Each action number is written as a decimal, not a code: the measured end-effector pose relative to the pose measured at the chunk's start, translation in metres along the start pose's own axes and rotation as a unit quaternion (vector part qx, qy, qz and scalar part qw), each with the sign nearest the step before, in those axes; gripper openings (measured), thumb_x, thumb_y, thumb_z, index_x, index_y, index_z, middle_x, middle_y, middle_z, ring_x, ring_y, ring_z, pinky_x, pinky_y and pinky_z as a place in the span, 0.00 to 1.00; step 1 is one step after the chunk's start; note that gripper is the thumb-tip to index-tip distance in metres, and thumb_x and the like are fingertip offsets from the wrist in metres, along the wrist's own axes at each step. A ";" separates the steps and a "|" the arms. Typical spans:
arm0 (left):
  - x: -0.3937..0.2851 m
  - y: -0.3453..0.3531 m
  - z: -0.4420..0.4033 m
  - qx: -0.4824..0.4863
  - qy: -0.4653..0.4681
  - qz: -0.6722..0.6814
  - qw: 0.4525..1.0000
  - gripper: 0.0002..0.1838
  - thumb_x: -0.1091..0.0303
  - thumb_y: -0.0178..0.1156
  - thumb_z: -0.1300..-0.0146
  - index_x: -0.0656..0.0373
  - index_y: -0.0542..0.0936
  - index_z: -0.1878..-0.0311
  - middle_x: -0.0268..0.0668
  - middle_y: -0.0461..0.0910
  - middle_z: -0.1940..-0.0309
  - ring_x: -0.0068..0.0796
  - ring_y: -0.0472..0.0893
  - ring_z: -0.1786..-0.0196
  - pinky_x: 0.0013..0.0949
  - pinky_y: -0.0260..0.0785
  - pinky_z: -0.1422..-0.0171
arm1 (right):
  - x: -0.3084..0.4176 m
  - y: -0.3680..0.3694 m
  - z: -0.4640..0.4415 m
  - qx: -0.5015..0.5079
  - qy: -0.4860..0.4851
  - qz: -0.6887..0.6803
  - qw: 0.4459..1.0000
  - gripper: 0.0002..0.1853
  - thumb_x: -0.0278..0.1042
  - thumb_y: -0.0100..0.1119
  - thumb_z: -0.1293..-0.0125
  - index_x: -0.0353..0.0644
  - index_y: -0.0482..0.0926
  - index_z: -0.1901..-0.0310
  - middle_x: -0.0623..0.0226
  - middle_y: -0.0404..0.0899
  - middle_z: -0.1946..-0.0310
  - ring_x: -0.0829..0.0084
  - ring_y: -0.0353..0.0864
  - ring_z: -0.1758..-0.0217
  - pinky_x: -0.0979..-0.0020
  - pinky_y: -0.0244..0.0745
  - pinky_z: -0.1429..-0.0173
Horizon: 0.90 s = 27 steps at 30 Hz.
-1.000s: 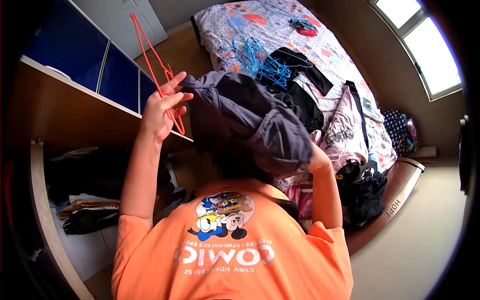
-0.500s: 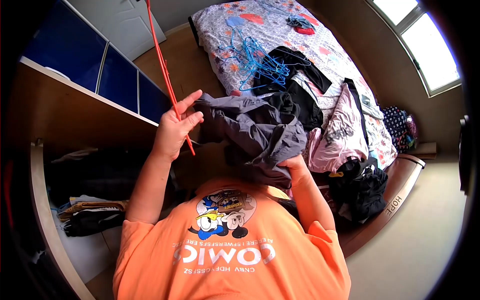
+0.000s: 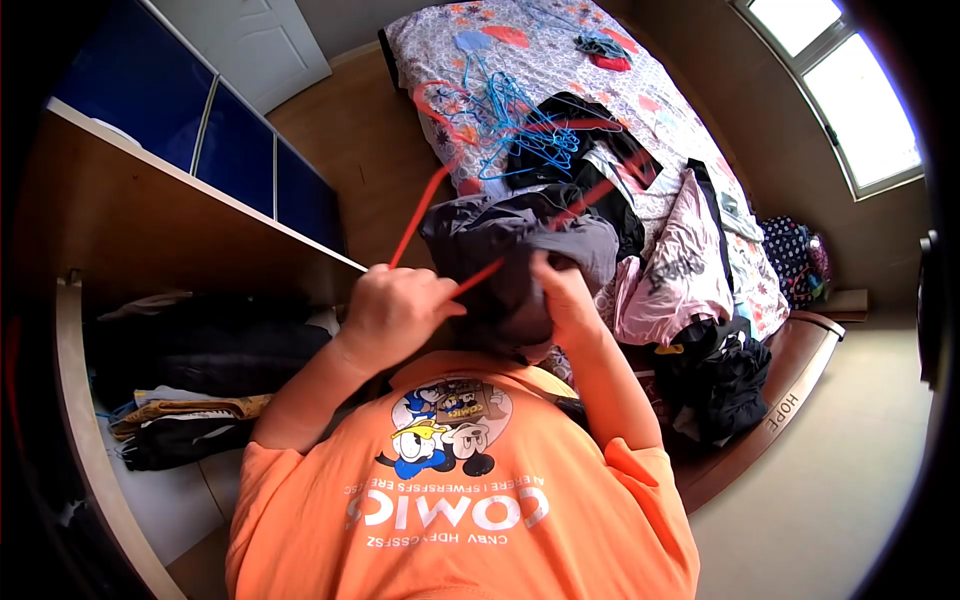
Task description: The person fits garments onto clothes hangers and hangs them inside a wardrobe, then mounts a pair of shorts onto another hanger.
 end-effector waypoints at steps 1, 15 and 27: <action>-0.006 0.002 0.000 0.033 0.020 -0.033 0.999 0.15 0.55 0.68 0.55 0.51 0.81 0.65 0.28 0.71 0.79 0.29 0.75 0.73 0.34 0.62 0.68 | 0.017 0.014 0.007 0.030 -0.003 0.056 0.998 0.22 0.49 0.55 0.34 0.37 0.74 0.49 0.63 0.79 0.54 0.69 0.81 0.54 0.69 0.76 0.47; 0.022 0.069 0.022 -0.002 -0.383 0.533 0.755 0.34 0.60 0.64 0.41 0.60 0.61 0.36 0.40 0.73 0.50 0.27 0.74 0.49 0.28 0.71 0.52 | 0.013 -0.027 -0.007 0.092 -0.056 -0.288 0.951 0.20 0.52 0.50 0.32 0.41 0.76 0.56 0.61 0.79 0.58 0.66 0.81 0.58 0.66 0.77 0.55; 0.084 0.065 0.008 -0.176 -0.431 0.739 0.487 0.19 0.81 0.45 0.48 0.65 0.76 0.52 0.42 0.79 0.57 0.28 0.79 0.56 0.33 0.73 0.47 | -0.021 -0.055 -0.014 0.043 -0.138 -0.135 0.980 0.26 0.42 0.55 0.33 0.41 0.61 0.37 0.65 0.71 0.44 0.68 0.73 0.43 0.65 0.70 0.40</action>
Point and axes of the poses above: each hand's wrist, its own z-axis away from the middle knuckle, its own y-axis out of the palm, x = y × z, the point moved 1 cm from there along -z, towards the middle knuckle
